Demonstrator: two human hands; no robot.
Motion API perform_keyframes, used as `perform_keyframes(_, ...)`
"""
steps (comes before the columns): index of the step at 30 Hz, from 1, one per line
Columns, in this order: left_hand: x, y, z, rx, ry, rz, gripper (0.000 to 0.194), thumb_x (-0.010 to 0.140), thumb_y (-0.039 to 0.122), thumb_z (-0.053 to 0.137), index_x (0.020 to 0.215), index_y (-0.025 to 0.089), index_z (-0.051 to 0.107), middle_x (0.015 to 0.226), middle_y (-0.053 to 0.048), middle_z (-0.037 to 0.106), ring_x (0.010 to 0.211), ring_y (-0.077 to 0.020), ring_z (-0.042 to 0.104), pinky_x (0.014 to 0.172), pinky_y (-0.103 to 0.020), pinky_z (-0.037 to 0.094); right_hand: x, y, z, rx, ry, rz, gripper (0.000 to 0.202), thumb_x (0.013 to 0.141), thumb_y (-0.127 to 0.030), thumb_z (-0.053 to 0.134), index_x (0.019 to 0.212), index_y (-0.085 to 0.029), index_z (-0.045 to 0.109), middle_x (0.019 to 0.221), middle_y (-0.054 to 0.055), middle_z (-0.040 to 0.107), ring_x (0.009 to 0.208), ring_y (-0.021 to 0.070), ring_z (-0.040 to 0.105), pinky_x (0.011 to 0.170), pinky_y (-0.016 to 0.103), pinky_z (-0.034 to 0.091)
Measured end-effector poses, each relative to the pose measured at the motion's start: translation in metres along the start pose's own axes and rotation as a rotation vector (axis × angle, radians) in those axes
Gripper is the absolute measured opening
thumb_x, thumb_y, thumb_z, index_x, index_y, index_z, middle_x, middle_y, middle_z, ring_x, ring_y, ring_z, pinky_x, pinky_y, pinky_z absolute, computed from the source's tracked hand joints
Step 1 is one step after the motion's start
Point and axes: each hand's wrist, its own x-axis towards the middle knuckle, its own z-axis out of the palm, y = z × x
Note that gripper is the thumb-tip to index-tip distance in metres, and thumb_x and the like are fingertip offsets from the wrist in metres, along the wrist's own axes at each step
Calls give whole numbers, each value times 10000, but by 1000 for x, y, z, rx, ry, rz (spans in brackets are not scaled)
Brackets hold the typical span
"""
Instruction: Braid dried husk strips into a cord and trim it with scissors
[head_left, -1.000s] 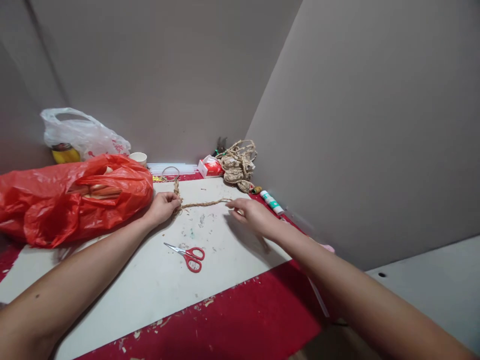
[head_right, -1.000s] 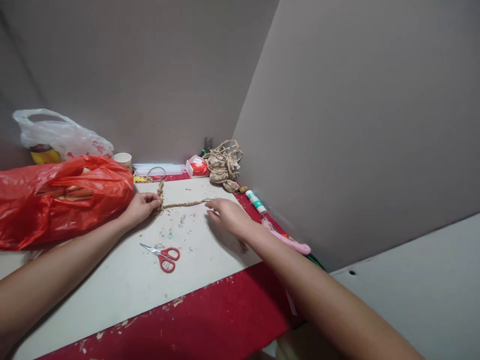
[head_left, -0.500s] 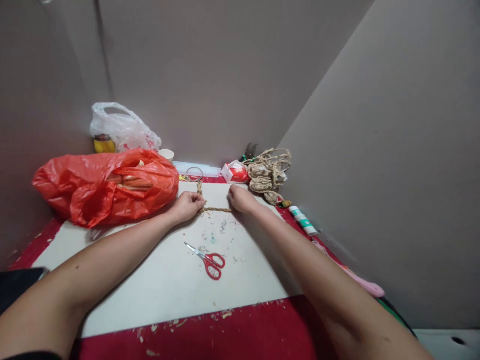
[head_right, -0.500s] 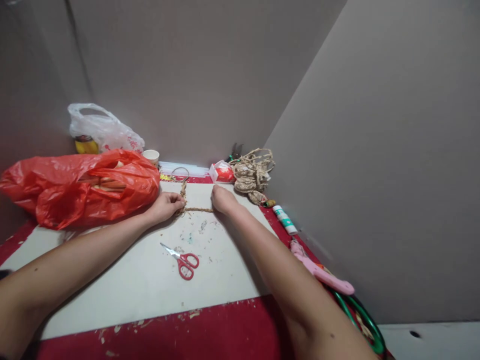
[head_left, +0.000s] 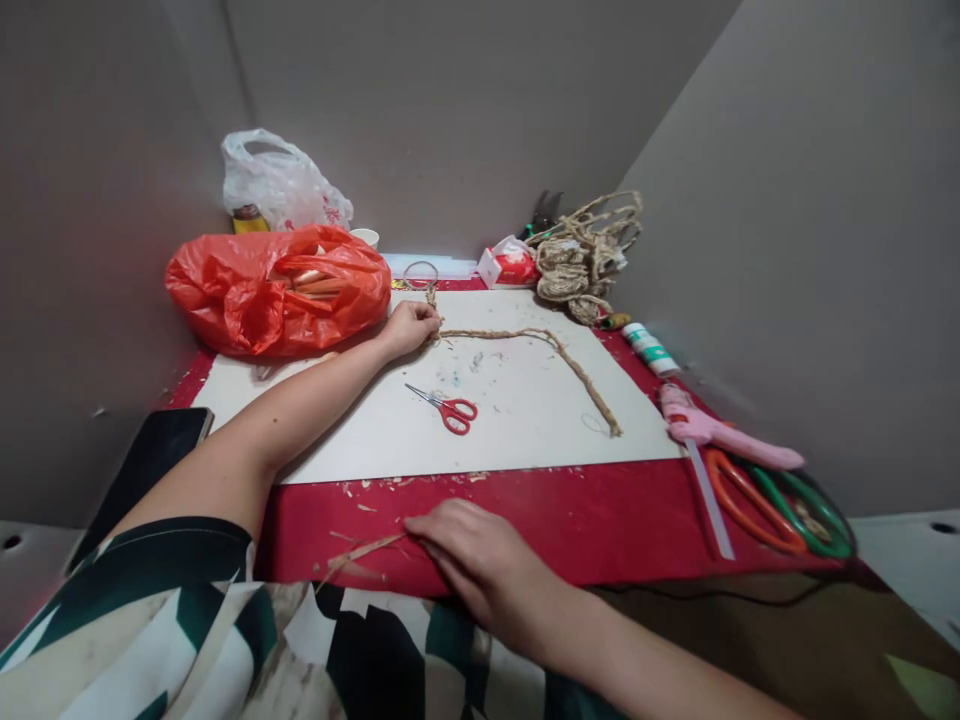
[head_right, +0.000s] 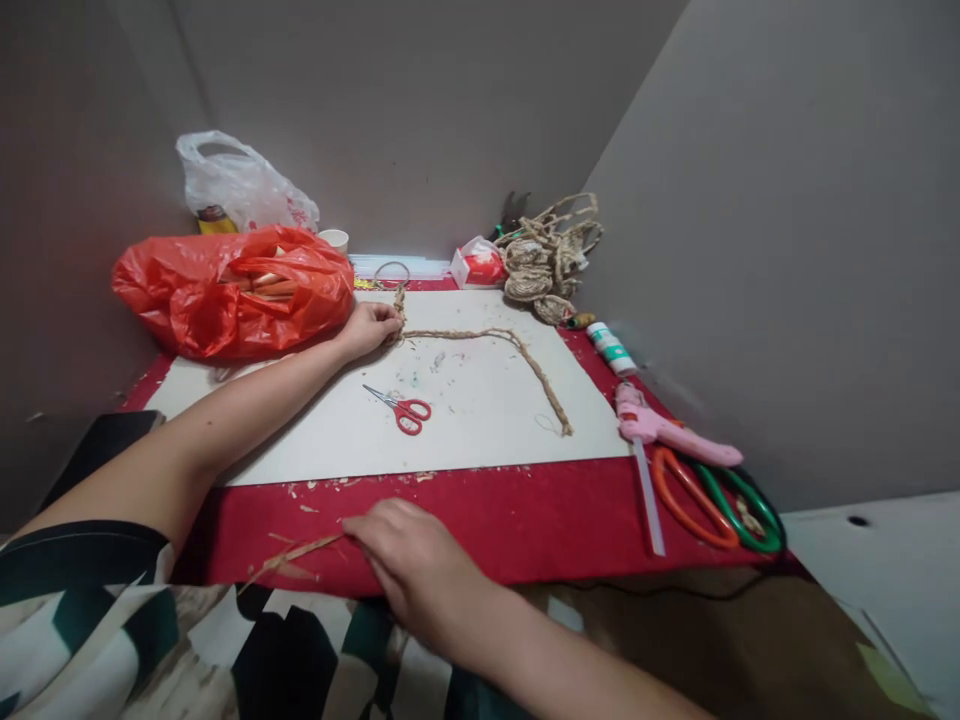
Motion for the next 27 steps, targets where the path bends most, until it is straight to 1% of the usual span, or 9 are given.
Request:
perform_keyframes(4, -3, 3, 0, 18, 30, 12, 159, 679, 37, 586, 560, 127, 530, 440, 44, 501, 412, -53, 409, 461, -195, 318, 36, -33, 40, 31, -156, -238, 245, 880, -182, 466, 1092, -163, 586, 1041, 89, 640, 978, 179, 552, 867, 328, 445)
perform_keyframes(7, -5, 3, -1, 21, 49, 13, 148, 685, 57, 594, 570, 127, 533, 446, 34, 514, 417, -61, 425, 473, -205, 332, 50, -50, 45, 146, -306, -465, 212, 847, -150, 482, 1018, -172, 605, 1019, 27, 667, 961, 131, 575, 881, 248, 435)
perform_keyframes(9, -7, 1, -2, 17, 56, 11, 141, 693, 76, 602, 580, 128, 534, 454, 29, 520, 418, -64, 436, 476, -206, 340, 42, -47, 38, 121, -200, -385, 244, 877, -171, 450, 1071, -171, 597, 1080, 37, 660, 1004, 139, 572, 907, 273, 432)
perform_keyframes(13, -8, -2, -3, 13, 64, 7, 131, 688, 94, 618, 588, 128, 540, 450, 31, 511, 412, -64, 433, 469, -203, 339, 5, -15, 20, -139, 160, 103, 338, 923, -250, 409, 1231, -193, 537, 1211, 112, 605, 1123, 225, 534, 975, 456, 392)
perform_keyframes(16, -7, -1, -3, 23, 69, 5, 124, 678, 94, 622, 584, 128, 549, 453, 34, 512, 415, -64, 433, 471, -201, 340, -4, -5, 27, -300, 86, 142, 537, 877, -388, 489, 1341, -120, 449, 1371, 205, 451, 1274, 335, 388, 1011, 561, 321)
perform_keyframes(20, -7, 2, -2, 49, 96, 3, 117, 671, 103, 627, 588, 134, 551, 468, 37, 524, 427, -63, 439, 487, -200, 348, 32, -33, 56, -271, -75, -88, 651, 825, -525, 514, 1303, -83, 485, 1406, 226, 395, 1308, 345, 330, 1048, 522, 287)
perform_keyframes(24, -10, 7, -1, 68, 113, -6, 118, 680, 115, 617, 585, 138, 550, 452, 36, 518, 413, -67, 428, 473, -207, 343, 58, -63, 63, -24, -443, -501, 180, 792, -278, 588, 897, -154, 665, 964, 54, 699, 903, 161, 619, 850, 249, 467)
perform_keyframes(25, -10, 8, -1, 70, 116, -8, 118, 679, 117, 619, 584, 138, 551, 450, 35, 518, 412, -67, 426, 468, -206, 341, 54, -63, 58, 32, -408, -505, 155, 811, -256, 558, 883, -162, 659, 919, 34, 703, 853, 138, 622, 812, 225, 473)
perform_keyframes(27, -11, 9, -1, 67, 122, -10, 118, 672, 120, 630, 583, 139, 554, 451, 35, 519, 414, -65, 426, 465, -203, 340, 35, -54, 42, 69, -158, -381, 217, 876, -249, 477, 992, -155, 635, 985, 46, 693, 894, 141, 611, 851, 257, 461)
